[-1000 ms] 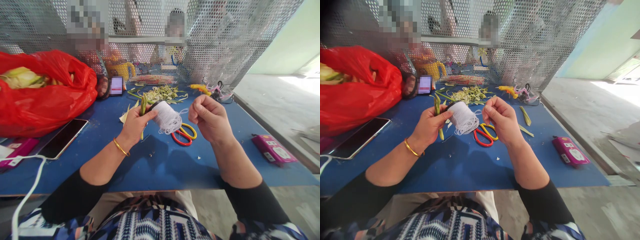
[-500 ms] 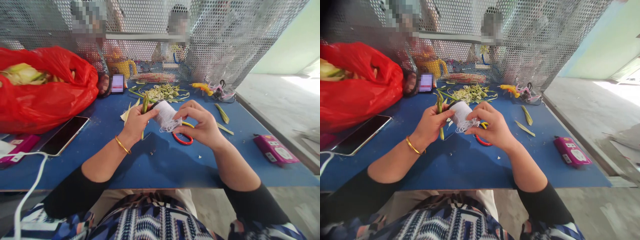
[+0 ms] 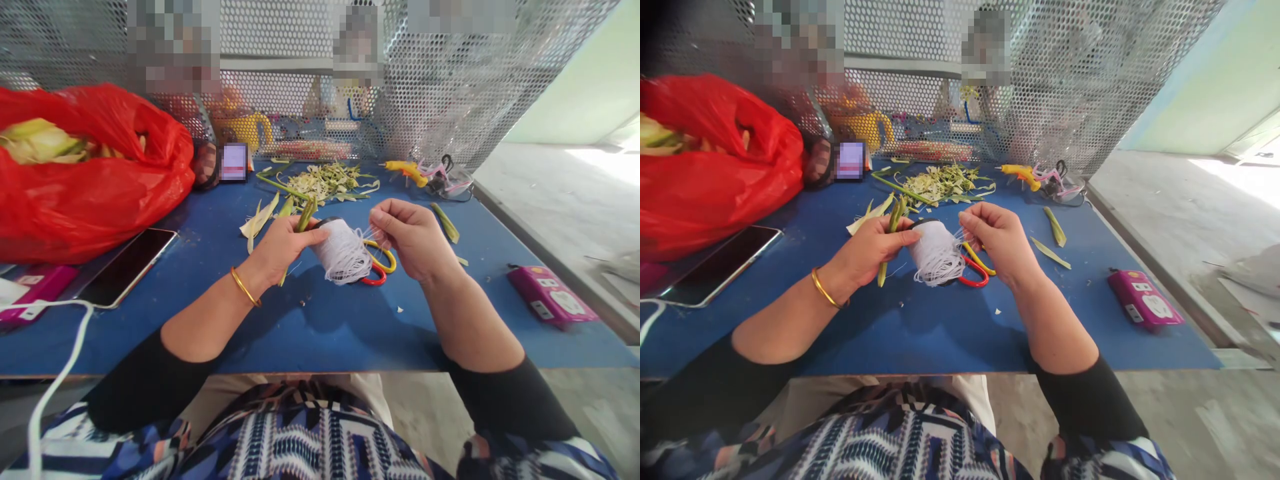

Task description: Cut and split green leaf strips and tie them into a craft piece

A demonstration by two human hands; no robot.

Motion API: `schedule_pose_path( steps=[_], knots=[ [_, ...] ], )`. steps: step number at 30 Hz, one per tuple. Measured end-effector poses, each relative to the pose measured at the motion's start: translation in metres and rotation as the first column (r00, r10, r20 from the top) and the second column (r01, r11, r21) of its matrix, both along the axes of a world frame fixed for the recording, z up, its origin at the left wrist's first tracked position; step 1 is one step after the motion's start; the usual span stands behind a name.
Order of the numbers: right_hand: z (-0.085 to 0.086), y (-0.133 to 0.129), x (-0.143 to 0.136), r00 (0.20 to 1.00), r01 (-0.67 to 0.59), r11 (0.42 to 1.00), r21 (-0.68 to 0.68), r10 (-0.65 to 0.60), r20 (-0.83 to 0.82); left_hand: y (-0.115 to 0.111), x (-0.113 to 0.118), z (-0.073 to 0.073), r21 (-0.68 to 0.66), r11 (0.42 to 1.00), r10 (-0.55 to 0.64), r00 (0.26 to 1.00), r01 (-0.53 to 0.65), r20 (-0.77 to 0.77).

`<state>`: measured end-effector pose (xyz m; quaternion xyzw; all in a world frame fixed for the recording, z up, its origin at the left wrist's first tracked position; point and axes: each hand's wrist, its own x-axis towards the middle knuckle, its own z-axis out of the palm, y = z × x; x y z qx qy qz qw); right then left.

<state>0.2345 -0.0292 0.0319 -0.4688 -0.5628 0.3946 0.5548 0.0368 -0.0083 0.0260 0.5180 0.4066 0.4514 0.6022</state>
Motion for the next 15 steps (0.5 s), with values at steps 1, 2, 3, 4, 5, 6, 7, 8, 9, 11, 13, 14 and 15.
schedule_pose_path(
  steps=[1, 2, 3, 4, 5, 6, 7, 8, 9, 11, 13, 14, 15],
  knots=[
    [0.0, 0.001, 0.001, 1.0, 0.008, 1.0, -0.012, -0.008, -0.017, 0.0, 0.0, 0.0, -0.014, 1.0, -0.01, 1.0, 0.01, 0.001],
    [-0.001, 0.002, 0.003, 0.999, 0.016, 1.0, -0.016, -0.016, -0.034, 0.0, -0.001, -0.001, -0.035, 0.999, -0.017, 1.0, 0.017, -0.002],
    [-0.002, 0.004, 0.004, 0.998, 0.02, 1.0, -0.017, -0.021, -0.054, 0.0, -0.002, -0.001, -0.06, 0.998, -0.021, 1.0, 0.02, -0.008],
    [-0.002, 0.005, 0.006, 0.997, 0.018, 1.0, -0.02, -0.019, -0.078, 0.001, -0.002, -0.001, -0.086, 0.996, -0.022, 1.0, 0.02, -0.014],
    [-0.003, 0.006, 0.008, 0.994, 0.009, 1.0, -0.029, -0.012, -0.105, 0.001, -0.003, -0.002, -0.111, 0.994, -0.021, 1.0, 0.019, -0.018],
    [-0.004, 0.007, 0.01, 0.991, -0.006, 0.999, -0.045, 0.0, -0.134, 0.002, -0.003, -0.002, -0.131, 0.991, -0.02, 1.0, 0.018, -0.019],
    [-0.005, 0.008, 0.012, 0.987, -0.024, 0.998, -0.065, 0.013, -0.16, 0.002, -0.004, -0.002, -0.146, 0.989, -0.022, 1.0, 0.019, -0.015],
    [-0.006, 0.01, 0.014, 0.983, -0.038, 0.996, -0.082, 0.023, -0.182, 0.002, -0.004, -0.002, -0.158, 0.987, -0.025, 1.0, 0.024, -0.008],
    [-0.008, 0.012, 0.016, 0.98, -0.044, 0.995, -0.091, 0.025, -0.199, 0.003, -0.005, -0.001, -0.168, 0.985, -0.029, 1.0, 0.029, 0.0],
    [-0.012, 0.015, 0.02, 0.978, -0.017, 0.998, -0.066, 0.003, -0.208, 0.004, -0.006, 0.001, -0.188, 0.981, -0.035, 0.999, 0.039, 0.02],
    [-0.014, 0.018, 0.023, 0.985, 0.066, 0.998, 0.014, -0.063, -0.161, 0.005, -0.008, 0.004, -0.205, 0.978, -0.022, 0.998, 0.032, 0.053],
    [-0.015, 0.018, 0.023, 0.987, 0.117, 0.991, 0.071, -0.108, -0.122, 0.005, -0.01, 0.005, -0.215, 0.976, -0.01, 0.997, 0.025, 0.073],
    [-0.015, 0.018, 0.023, 0.985, 0.165, 0.977, 0.134, -0.154, -0.082, 0.005, -0.011, 0.006, -0.227, 0.974, 0.004, 0.996, 0.018, 0.095]
  ],
)
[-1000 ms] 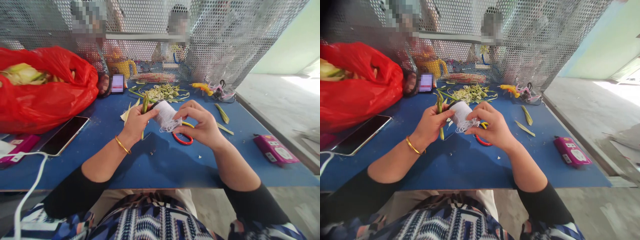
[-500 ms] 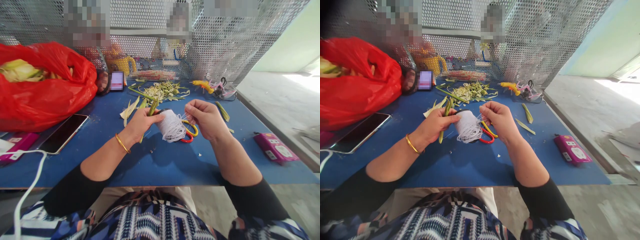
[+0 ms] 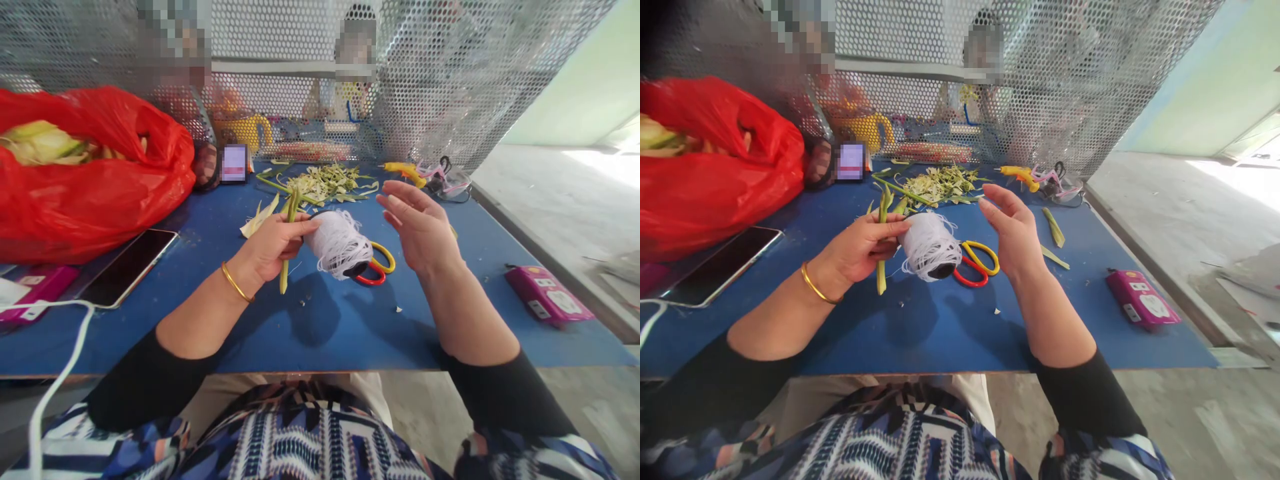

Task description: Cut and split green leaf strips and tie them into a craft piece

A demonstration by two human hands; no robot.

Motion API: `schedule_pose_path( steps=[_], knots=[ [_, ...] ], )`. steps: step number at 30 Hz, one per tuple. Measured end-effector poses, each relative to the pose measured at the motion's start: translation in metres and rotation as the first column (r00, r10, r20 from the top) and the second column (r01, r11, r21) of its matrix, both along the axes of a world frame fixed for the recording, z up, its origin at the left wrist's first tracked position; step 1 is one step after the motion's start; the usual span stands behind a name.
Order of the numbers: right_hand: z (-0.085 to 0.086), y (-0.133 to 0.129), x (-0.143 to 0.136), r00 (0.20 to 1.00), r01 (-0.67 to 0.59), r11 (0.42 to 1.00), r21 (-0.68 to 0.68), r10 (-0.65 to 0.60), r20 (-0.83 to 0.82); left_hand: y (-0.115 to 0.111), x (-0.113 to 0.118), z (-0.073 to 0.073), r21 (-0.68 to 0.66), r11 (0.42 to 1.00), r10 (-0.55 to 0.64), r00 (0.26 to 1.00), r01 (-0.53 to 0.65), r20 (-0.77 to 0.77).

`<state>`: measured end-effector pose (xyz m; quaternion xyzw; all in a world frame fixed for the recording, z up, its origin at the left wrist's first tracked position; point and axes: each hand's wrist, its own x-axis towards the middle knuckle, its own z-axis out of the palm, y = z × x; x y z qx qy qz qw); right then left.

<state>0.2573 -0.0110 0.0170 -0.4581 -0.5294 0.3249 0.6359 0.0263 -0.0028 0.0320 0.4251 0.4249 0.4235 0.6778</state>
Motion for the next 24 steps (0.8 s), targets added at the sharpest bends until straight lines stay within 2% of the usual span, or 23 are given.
schedule_pose_path(
  steps=[3, 5, 9, 11, 13, 15, 17, 19, 21, 24],
  knots=[
    [0.004, -0.004, -0.003, 0.991, 0.076, 0.987, 0.143, -0.091, 0.103, 0.001, -0.001, 0.002, -0.064, 0.997, 0.04, 0.997, -0.036, 0.062],
    [0.008, -0.008, -0.007, 0.988, 0.016, 0.985, 0.174, -0.042, 0.149, 0.001, -0.001, 0.003, -0.134, 0.989, 0.071, 0.992, -0.057, 0.101],
    [0.01, -0.018, -0.02, 0.94, -0.228, 0.967, 0.116, 0.187, 0.286, 0.003, 0.001, 0.002, -0.279, 0.958, 0.117, 0.974, -0.059, 0.195],
    [0.007, -0.021, -0.028, 0.902, -0.302, 0.949, 0.091, 0.253, 0.35, 0.003, 0.002, 0.001, -0.325, 0.945, 0.111, 0.967, -0.031, 0.23],
    [0.004, -0.022, -0.033, 0.887, -0.315, 0.945, 0.083, 0.262, 0.381, 0.002, 0.004, 0.0, -0.356, 0.935, 0.081, 0.971, 0.005, 0.226],
    [0.002, -0.021, -0.035, 0.902, -0.255, 0.963, 0.088, 0.204, 0.38, 0.001, 0.006, -0.002, -0.341, 0.94, 0.042, 0.983, 0.022, 0.178],
    [0.001, -0.018, -0.033, 0.927, -0.152, 0.985, 0.083, 0.113, 0.358, -0.001, 0.007, -0.005, -0.231, 0.972, 0.056, 0.994, -0.034, 0.091],
    [0.001, -0.016, -0.029, 0.941, -0.07, 0.996, 0.049, 0.05, 0.336, -0.003, 0.009, -0.008, -0.017, 0.987, 0.157, 0.988, -0.157, -0.007],
    [0.002, -0.014, -0.025, 0.938, -0.036, 0.999, -0.001, 0.034, 0.344, -0.005, 0.009, -0.011, 0.233, 0.944, 0.258, 0.963, -0.234, -0.075],
    [0.002, -0.014, -0.024, 0.917, -0.057, 0.997, -0.05, 0.072, 0.392, -0.006, 0.009, -0.013, 0.519, 0.836, 0.284, 0.95, -0.179, -0.129]
  ],
)
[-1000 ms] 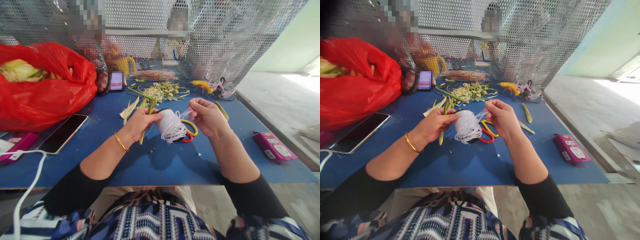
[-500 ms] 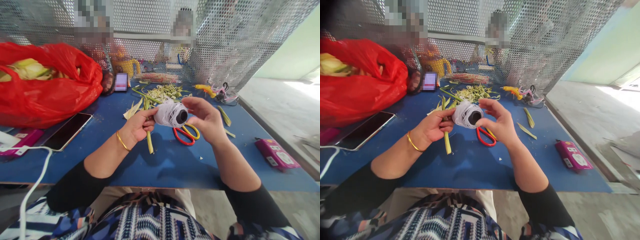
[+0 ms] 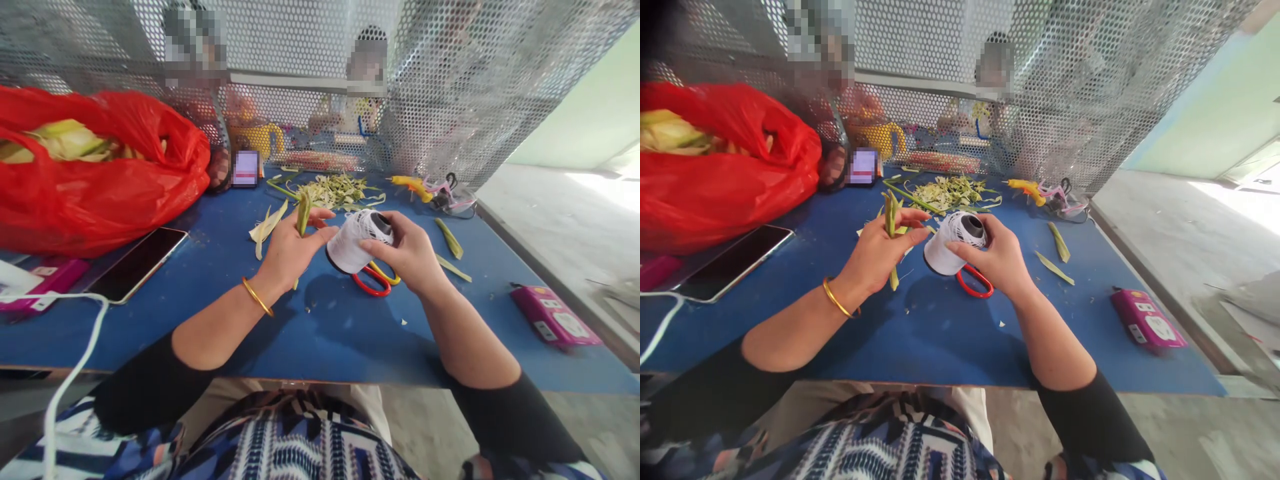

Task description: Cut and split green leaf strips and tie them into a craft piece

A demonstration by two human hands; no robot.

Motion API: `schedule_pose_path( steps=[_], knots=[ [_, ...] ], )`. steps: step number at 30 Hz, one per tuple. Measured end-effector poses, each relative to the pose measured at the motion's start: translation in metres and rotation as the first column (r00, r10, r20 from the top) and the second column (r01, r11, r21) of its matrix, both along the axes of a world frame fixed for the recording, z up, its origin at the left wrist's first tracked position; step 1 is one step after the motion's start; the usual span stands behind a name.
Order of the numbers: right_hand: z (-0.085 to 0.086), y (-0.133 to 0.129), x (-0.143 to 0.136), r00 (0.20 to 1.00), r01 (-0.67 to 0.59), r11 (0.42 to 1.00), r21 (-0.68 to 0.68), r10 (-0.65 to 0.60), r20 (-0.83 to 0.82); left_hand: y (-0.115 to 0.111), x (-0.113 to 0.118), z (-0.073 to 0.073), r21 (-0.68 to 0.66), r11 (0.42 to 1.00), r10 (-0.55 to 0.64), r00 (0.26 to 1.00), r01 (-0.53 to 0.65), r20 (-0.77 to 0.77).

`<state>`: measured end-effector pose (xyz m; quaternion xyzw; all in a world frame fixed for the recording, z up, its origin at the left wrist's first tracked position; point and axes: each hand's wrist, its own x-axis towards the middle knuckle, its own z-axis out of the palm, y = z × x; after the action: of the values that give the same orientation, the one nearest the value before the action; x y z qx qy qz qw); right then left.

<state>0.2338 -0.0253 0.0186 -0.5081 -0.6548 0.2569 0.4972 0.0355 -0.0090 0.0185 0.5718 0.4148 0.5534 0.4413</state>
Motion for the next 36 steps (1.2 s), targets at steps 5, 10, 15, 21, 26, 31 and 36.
schedule_pose_path(
  steps=[5, 10, 15, 21, 26, 31, 36],
  knots=[
    [-0.001, -0.003, -0.006, 0.993, -0.108, 0.993, -0.042, 0.109, 0.036, 0.0, 0.0, -0.001, 0.111, 0.993, -0.038, 0.993, 0.051, -0.114],
    [0.0, -0.001, -0.005, 0.994, -0.102, 0.992, -0.07, 0.099, -0.035, 0.0, -0.003, 0.002, 0.039, 0.999, 0.03, 0.989, -0.025, -0.146],
    [0.005, 0.003, 0.0, 0.989, -0.083, 0.989, -0.124, 0.066, -0.133, 0.002, -0.006, 0.004, 0.05, 0.997, 0.068, 0.995, -0.065, -0.071],
    [0.01, 0.003, 0.004, 0.968, -0.096, 0.983, -0.157, 0.055, -0.243, 0.009, -0.007, 0.005, 0.039, 0.993, 0.108, 0.994, -0.109, 0.019],
    [0.011, 0.003, 0.007, 0.984, -0.024, 0.992, -0.122, 0.002, -0.178, 0.012, -0.011, 0.01, 0.027, 0.992, 0.123, 0.986, -0.127, 0.111],
    [0.014, 0.003, 0.008, 0.978, 0.025, 0.995, -0.1, -0.045, -0.205, 0.012, -0.013, 0.015, -0.034, 0.991, 0.137, 0.971, -0.133, 0.195],
    [0.016, 0.005, 0.011, 0.957, 0.065, 0.994, -0.088, -0.087, -0.277, 0.015, -0.016, 0.018, -0.042, 0.988, 0.157, 0.958, -0.151, 0.239]
  ],
)
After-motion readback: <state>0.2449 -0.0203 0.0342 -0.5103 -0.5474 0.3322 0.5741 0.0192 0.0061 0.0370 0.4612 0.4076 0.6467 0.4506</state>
